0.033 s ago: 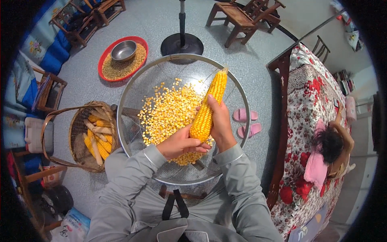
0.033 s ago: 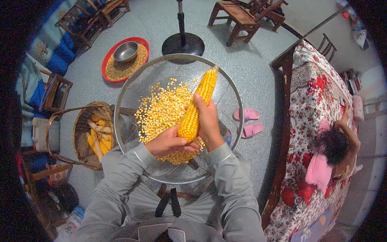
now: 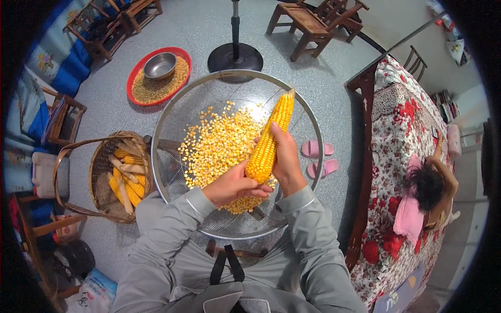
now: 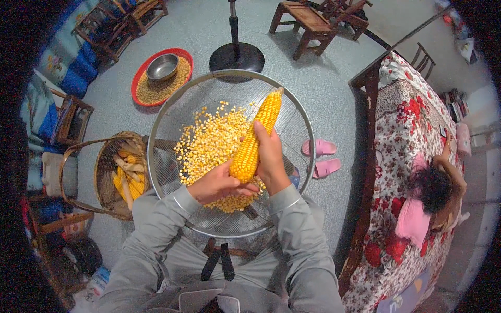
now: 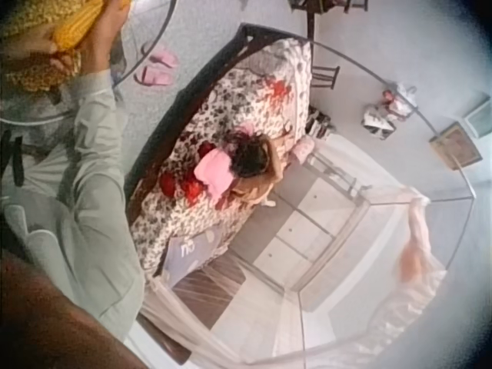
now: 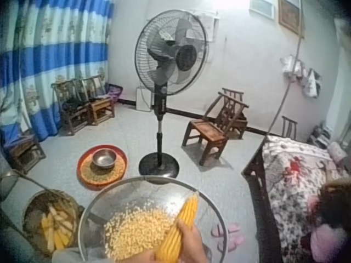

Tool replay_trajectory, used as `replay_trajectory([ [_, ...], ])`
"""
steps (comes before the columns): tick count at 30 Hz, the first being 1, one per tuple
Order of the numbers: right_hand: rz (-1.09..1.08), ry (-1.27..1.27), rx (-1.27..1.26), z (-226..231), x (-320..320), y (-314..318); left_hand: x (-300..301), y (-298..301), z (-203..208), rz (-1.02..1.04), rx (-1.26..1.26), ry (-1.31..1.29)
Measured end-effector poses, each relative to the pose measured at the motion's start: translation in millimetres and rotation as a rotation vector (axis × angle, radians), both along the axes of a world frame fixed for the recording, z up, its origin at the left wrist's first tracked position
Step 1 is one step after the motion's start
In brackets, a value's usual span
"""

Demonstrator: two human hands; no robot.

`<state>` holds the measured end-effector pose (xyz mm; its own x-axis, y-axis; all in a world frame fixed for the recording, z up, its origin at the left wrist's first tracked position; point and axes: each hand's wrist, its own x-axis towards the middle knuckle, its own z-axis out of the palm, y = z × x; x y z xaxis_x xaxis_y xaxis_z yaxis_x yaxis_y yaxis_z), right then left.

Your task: The person shells corn kernels from a corn cob by hand over a round mesh sieve, takes another corn cob from a basket, and removes kernels from the cob into the sieve.

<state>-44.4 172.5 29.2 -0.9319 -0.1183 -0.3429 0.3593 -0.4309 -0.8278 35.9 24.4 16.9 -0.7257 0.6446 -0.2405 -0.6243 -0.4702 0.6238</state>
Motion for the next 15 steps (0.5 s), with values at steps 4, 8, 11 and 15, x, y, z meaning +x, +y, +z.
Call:
replay_trajectory([
  [4, 0.009, -0.109, -0.100, -13, -4, 7, -1, -2, 3, 0.032, 0.090, -0.048],
  [8, -0.022, -0.121, -0.049, -8, -2, 2, -2, -1, 2, 0.021, -0.073, -0.035],
  [11, -0.037, -0.088, -0.009, -6, -2, 0, -2, 1, 2, 0.048, -0.063, -0.084],
  [15, -0.024, -0.028, 0.051, -10, -1, -4, 0, 2, 3, 0.109, -0.011, -0.123],
])
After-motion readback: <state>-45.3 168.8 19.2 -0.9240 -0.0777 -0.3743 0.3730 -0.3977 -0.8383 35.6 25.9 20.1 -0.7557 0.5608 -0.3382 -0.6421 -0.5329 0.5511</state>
